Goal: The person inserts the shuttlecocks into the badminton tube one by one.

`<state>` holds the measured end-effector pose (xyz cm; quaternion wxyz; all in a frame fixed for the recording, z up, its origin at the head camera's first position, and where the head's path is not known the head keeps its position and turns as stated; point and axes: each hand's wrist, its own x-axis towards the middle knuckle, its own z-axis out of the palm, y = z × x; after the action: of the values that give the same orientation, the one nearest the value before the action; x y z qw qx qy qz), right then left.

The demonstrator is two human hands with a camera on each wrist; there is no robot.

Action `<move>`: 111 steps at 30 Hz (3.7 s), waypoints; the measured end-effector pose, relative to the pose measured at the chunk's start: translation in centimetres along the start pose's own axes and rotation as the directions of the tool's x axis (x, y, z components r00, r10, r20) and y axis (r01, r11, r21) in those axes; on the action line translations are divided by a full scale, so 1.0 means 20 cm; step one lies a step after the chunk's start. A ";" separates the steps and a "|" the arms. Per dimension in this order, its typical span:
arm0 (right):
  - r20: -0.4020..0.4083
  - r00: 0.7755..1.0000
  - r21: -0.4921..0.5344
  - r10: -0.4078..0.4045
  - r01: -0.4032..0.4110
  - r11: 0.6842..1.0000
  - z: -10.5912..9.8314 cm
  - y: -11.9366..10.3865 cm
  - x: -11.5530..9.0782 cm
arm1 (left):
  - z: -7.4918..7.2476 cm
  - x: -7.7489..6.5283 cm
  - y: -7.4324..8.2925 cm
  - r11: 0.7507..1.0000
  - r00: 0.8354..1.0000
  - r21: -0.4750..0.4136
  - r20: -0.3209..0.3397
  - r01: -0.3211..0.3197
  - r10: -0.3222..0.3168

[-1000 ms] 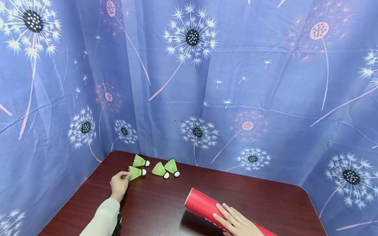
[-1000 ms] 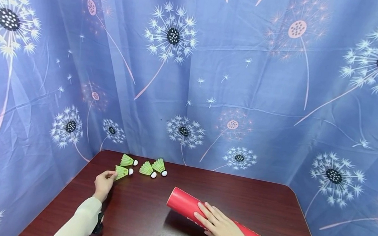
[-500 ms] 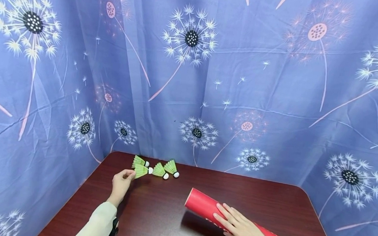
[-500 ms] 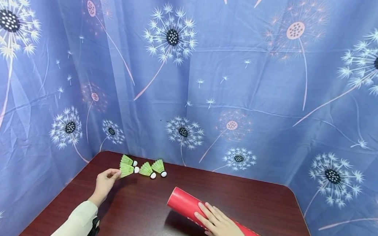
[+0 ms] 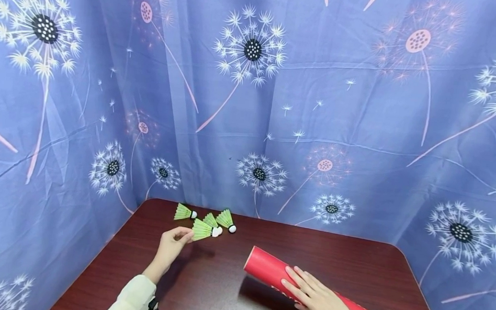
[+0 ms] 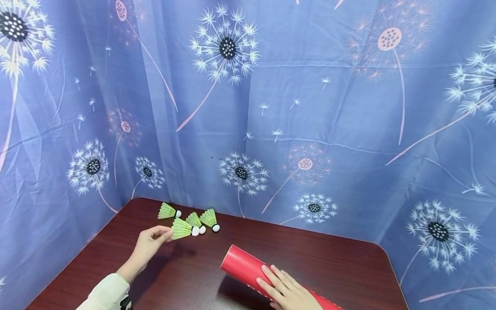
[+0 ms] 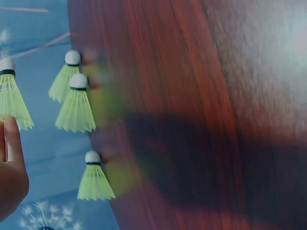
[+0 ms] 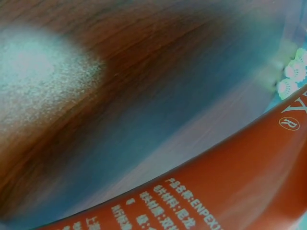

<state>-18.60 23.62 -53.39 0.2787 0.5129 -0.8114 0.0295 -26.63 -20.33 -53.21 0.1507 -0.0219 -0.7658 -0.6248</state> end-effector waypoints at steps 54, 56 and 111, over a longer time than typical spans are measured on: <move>0.032 0.999 0.053 -0.003 0.001 0.999 0.00 -0.02 0.02 | 0.42 -0.20 0.19 0.985 0.836 -0.090 0.522 -0.144 0.170; 0.025 1.000 0.054 -0.007 0.006 0.998 0.00 -0.02 0.02 | 0.43 -0.20 0.20 0.984 0.832 -0.085 0.525 -0.155 0.176; -0.023 1.000 0.033 -0.005 0.005 0.999 0.00 -0.03 0.02 | 0.31 -0.01 -0.01 0.975 0.826 -0.099 0.519 -0.198 0.220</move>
<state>-18.28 23.09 -53.31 0.2795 0.5190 -0.8063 0.0480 -27.76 -14.43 -54.43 0.0022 -0.2789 -0.7576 -0.5901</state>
